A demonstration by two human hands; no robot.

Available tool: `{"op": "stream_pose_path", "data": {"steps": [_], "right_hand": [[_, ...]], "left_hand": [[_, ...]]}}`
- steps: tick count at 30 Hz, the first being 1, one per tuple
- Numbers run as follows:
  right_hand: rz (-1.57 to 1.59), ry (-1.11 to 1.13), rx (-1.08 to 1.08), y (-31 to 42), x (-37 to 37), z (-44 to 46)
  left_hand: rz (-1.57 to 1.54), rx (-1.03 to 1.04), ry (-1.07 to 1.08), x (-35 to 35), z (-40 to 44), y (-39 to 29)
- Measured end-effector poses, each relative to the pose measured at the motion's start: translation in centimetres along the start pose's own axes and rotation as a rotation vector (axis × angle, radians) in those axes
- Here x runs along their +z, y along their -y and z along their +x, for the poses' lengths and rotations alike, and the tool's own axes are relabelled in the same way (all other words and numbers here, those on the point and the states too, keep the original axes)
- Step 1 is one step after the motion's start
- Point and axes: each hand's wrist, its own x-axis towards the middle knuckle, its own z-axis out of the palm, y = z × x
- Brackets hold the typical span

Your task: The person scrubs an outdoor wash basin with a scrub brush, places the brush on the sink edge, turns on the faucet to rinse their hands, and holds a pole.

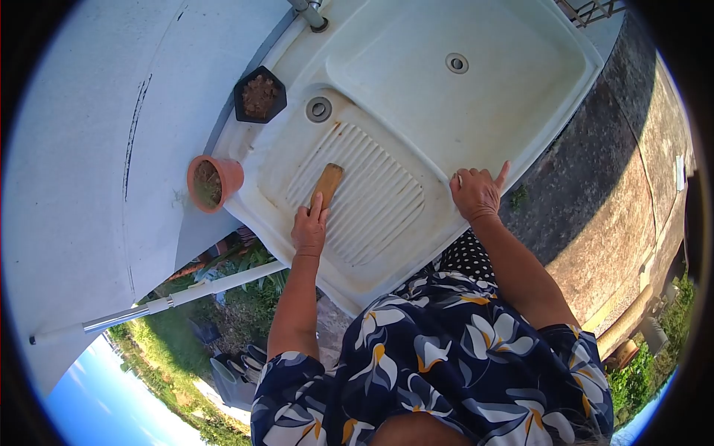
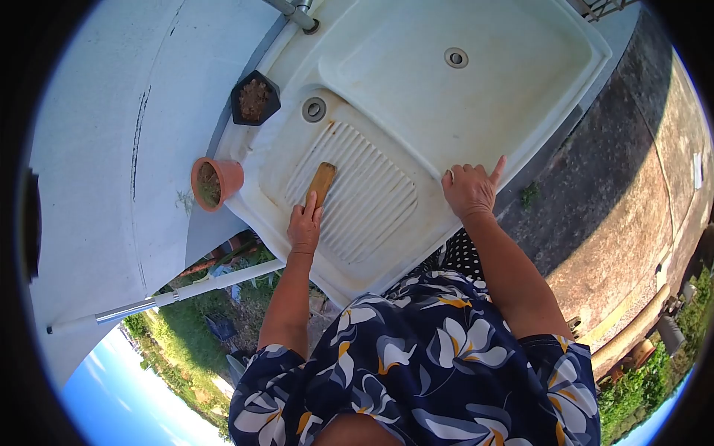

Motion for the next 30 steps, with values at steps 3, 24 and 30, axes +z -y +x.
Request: {"op": "stream_pose_path", "data": {"steps": [3, 24, 30], "right_hand": [[0.013, 0.002, -0.002, 0.0, -0.1, 0.0], [0.027, 0.001, 0.003, 0.0, -0.2, 0.1], [0.023, 0.015, 0.001, 0.2, -0.5, 0.0]], "left_hand": [[0.044, 0.007, -0.043, 0.0, 1.8, -0.6], [-0.027, 0.089, -0.044, 1.9, 10.4, -3.4], [-0.112, 0.037, -0.045, 1.5, 10.3, -4.3]]}}
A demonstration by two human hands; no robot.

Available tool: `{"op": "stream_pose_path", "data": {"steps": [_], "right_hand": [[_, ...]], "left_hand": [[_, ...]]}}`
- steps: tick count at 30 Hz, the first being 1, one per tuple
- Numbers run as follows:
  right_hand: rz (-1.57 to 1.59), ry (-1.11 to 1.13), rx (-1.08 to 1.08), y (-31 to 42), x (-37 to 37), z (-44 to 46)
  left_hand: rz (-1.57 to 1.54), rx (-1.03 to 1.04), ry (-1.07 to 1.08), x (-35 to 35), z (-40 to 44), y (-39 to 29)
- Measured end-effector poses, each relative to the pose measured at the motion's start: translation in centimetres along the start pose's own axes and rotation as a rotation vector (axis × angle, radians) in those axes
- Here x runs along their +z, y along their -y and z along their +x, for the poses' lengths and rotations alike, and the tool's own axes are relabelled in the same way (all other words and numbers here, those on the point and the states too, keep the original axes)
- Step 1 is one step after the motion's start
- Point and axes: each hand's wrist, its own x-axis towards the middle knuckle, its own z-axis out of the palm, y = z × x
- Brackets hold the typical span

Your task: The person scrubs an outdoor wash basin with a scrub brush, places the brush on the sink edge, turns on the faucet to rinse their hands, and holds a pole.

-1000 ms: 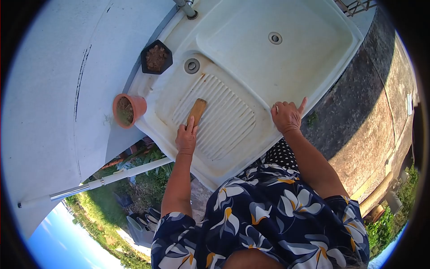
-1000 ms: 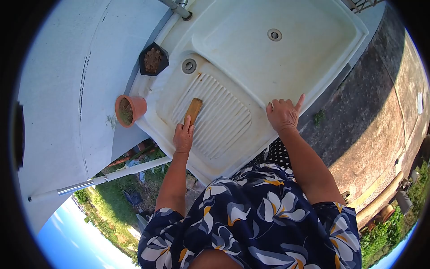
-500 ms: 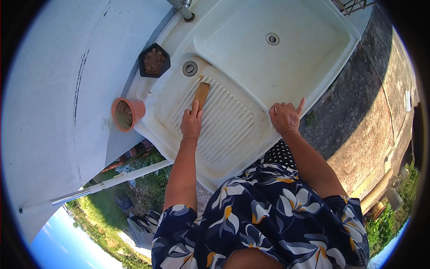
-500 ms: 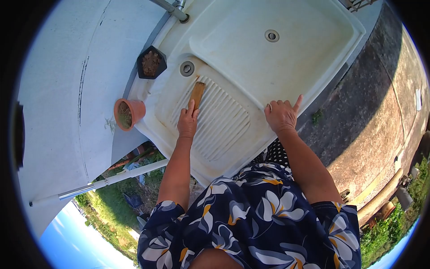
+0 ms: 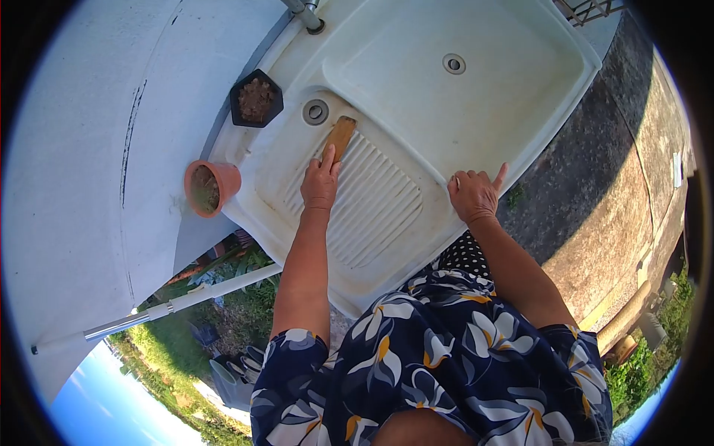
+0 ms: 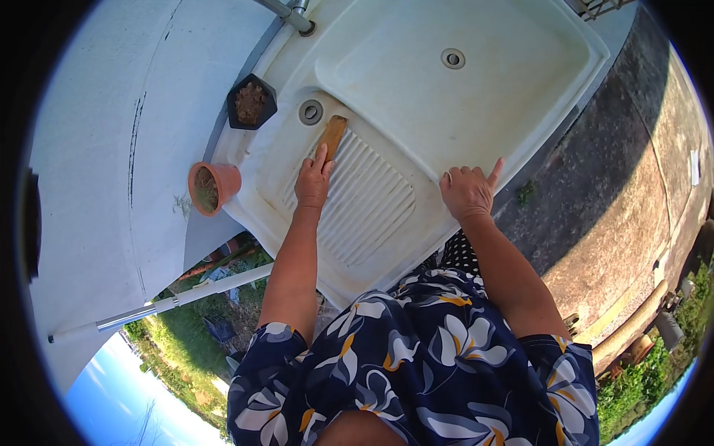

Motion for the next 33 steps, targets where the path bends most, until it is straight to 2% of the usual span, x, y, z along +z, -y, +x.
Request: {"op": "stream_pose_path", "data": {"steps": [1, 3, 6, 9, 12, 14, 18, 20, 23, 25, 28, 30, 33], "right_hand": [[0.002, -0.005, -0.007, -0.1, 0.0, 0.2], [-0.02, -0.004, 0.001, -0.1, 0.3, 0.0], [-0.008, 0.023, 0.012, -0.1, 0.1, 0.1], [-0.019, 0.034, 0.013, 0.0, 0.0, 0.1], [-0.03, 0.021, 0.012, 0.1, 0.1, 0.1], [-0.04, 0.009, 0.009, 0.1, 0.4, 0.1], [-0.034, 0.019, 0.011, 0.1, 0.1, 0.1], [-0.02, -0.003, 0.004, -0.1, 0.4, 0.1], [-0.019, -0.005, 0.008, -0.1, 0.3, 0.0], [-0.028, 0.001, 0.012, 0.0, 0.2, 0.3], [-0.037, 0.028, 0.028, -0.1, 0.3, 0.2], [-0.033, 0.009, 0.005, -0.1, 0.4, 0.1], [-0.043, 0.023, 0.012, 0.0, 0.2, 0.2]], "left_hand": [[0.003, -0.003, -0.008, -0.3, -1.1, 0.7], [0.05, -0.138, 0.039, -1.0, -5.1, 3.3], [0.112, -0.14, 0.041, -2.2, -7.6, 5.6], [0.172, -0.096, 0.076, -1.7, -4.2, 5.1], [0.194, 0.01, 0.074, -0.9, 1.0, 1.1], [0.145, -0.027, 0.088, -0.7, 2.7, -0.5], [0.048, -0.159, 0.086, -1.1, 0.8, 0.7], [0.034, -0.214, 0.093, -1.4, -2.7, 3.7], [0.153, -0.206, 0.115, -2.9, -5.7, 6.3], [0.227, -0.106, 0.107, -3.3, -5.2, 6.6], [0.166, -0.003, 0.036, -0.6, -0.8, 3.8], [0.162, -0.013, 0.042, 0.4, 1.7, 0.9], [0.148, -0.051, 0.052, -0.4, 1.7, 0.5]]}}
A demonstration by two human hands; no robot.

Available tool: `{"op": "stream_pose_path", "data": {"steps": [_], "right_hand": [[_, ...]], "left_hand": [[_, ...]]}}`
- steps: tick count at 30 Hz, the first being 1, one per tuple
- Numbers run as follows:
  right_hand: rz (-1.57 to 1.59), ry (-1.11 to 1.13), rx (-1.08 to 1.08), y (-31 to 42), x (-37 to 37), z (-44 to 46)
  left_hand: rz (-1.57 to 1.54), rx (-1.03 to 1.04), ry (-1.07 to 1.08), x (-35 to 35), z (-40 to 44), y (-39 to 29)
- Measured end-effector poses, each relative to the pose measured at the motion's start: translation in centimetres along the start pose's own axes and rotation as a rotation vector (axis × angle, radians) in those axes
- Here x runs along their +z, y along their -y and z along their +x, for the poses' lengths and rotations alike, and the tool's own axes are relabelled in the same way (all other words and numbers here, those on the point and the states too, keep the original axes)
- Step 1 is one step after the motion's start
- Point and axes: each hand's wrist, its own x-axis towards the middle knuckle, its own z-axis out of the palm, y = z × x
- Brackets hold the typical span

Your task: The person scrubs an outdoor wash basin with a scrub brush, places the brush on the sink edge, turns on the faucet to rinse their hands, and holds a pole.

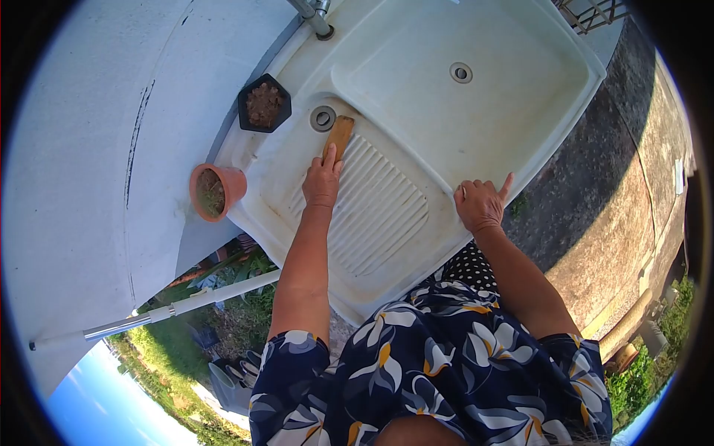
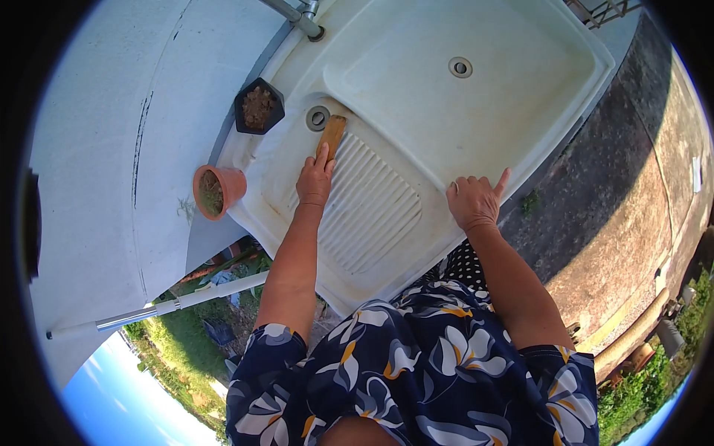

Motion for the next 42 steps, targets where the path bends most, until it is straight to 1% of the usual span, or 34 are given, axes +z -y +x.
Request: {"op": "stream_pose_path", "data": {"steps": [2, 4, 6, 9, 10, 12, 14, 16, 18, 20, 21, 23, 27, 29, 30, 32, 35, 38, 41, 42], "right_hand": [[0.013, -0.009, -0.004, 0.0, 0.0, -0.1], [0.026, -0.024, -0.007, -0.1, 0.0, -0.1], [0.033, -0.021, -0.006, -0.3, 0.1, -0.1], [0.029, -0.004, 0.0, -0.2, -0.2, 0.0], [0.032, 0.008, 0.006, -0.2, -0.1, -0.2], [0.035, -0.01, -0.008, -0.3, -0.2, -0.1], [0.029, -0.002, 0.002, -0.2, -0.2, 0.0], [0.02, 0.021, 0.001, -0.4, 0.0, 0.0], [0.06, -0.017, -0.008, -0.5, 0.3, -0.1], [0.068, -0.009, -0.01, -0.4, 0.4, 0.0], [0.073, -0.001, -0.001, -0.5, 0.3, 0.0], [0.072, -0.024, -0.006, -0.8, 0.3, -0.1], [0.089, -0.018, -0.027, -0.9, 0.4, -0.2], [0.087, -0.026, -0.025, -1.0, 0.4, 0.0], [0.091, -0.027, -0.031, -1.0, 0.4, -0.2], [0.106, -0.002, -0.026, -1.0, 0.2, -0.1], [0.112, 0.011, -0.03, -1.0, 0.2, -0.4], [0.115, -0.019, -0.042, -1.2, 0.3, -0.4], [0.121, -0.029, -0.045, -1.2, 0.3, -0.3], [0.121, -0.026, -0.044, -1.3, 0.4, -0.4]], "left_hand": [[-0.016, -0.008, 0.019, -0.6, -0.8, 0.9], [0.029, -0.043, 0.04, -1.3, -3.8, 3.4], [0.081, -0.111, 0.109, -2.6, -6.8, 5.8], [0.048, -0.057, 0.114, -1.7, -10.1, 8.9], [0.052, -0.054, 0.126, -1.8, -10.0, 7.8], [0.017, 0.104, 0.017, -0.4, -8.2, 3.6], [0.002, 0.09, -0.002, 0.9, -5.0, 0.1], [0.012, 0.098, 0.006, 0.5, -2.0, -2.6], [0.034, 0.094, 0.023, -0.3, -1.7, -3.6], [0.037, 0.004, 0.109, -1.1, -1.2, -4.2], [0.037, 0.013, 0.106, -1.6, -0.9, -4.7], [-0.047, -0.242, 0.112, -2.4, -1.2, -5.6], [0.02, -0.309, 0.194, -3.7, 0.9, -7.7], [0.055, -0.298, 0.333, -4.4, 2.3, -10.0], [0.057, -0.297, 0.337, -4.4, 1.9, -10.9], [-0.047, -0.405, 0.36, -4.4, 1.2, -12.9], [-0.121, -0.417, 0.34, -4.1, -2.8, -16.6], [-0.103, -0.279, 0.288, -2.1, -8.1, -18.7], [-0.126, -0.075, 0.25, -1.7, -13.7, -19.2], [-0.123, -0.073, 0.251, -2.2, -15.7, -19.3]]}}
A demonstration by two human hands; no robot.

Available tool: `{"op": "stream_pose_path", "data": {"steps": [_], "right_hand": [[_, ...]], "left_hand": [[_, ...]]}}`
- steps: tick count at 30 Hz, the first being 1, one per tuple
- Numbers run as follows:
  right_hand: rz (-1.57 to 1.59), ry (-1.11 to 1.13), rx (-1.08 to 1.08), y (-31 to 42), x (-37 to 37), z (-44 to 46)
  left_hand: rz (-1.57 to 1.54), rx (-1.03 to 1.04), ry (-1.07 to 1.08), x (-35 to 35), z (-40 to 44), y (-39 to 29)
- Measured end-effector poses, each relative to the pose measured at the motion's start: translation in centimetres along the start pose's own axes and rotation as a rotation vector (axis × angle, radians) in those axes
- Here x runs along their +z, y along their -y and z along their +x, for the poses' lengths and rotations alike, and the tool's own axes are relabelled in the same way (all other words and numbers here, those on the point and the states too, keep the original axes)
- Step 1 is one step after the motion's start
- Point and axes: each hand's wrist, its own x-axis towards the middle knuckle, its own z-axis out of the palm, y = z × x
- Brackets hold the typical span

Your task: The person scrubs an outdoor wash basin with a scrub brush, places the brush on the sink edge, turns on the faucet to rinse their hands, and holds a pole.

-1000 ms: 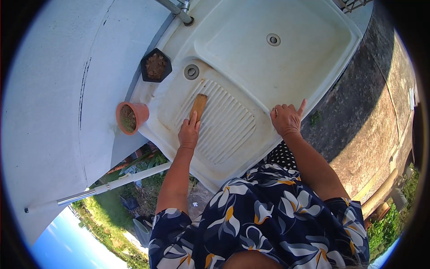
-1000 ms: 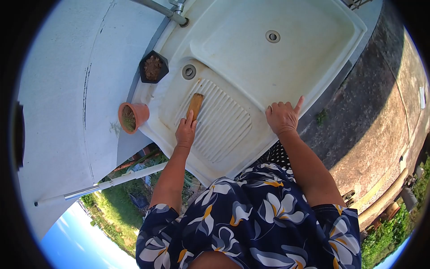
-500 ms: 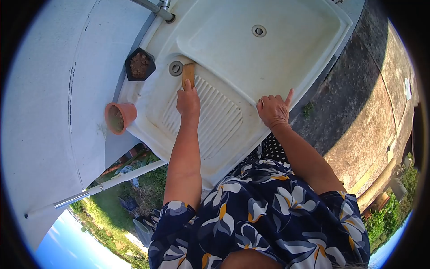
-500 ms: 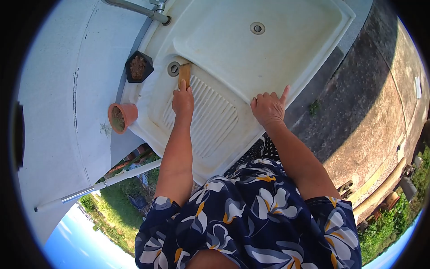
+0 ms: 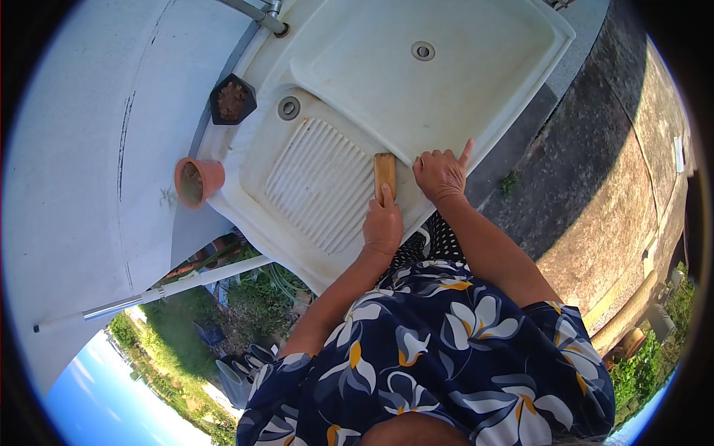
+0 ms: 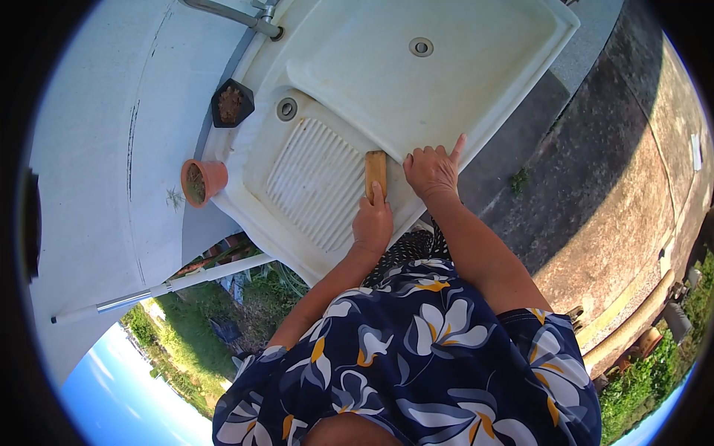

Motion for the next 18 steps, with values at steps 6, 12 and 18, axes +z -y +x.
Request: {"op": "stream_pose_path", "data": {"steps": [6, 12, 18], "right_hand": [[0.005, -0.001, 0.001, -0.1, 0.1, 0.0], [-0.031, -0.071, -0.012, -0.2, 0.8, -0.1], [0.015, -0.036, -0.011, -0.2, 0.2, -0.1]], "left_hand": [[0.141, 0.319, 0.007, -1.0, -1.6, 3.0], [0.198, 0.242, -0.062, -1.2, 4.7, 7.8], [0.279, 0.069, -0.035, -4.4, 11.4, 12.7]]}}
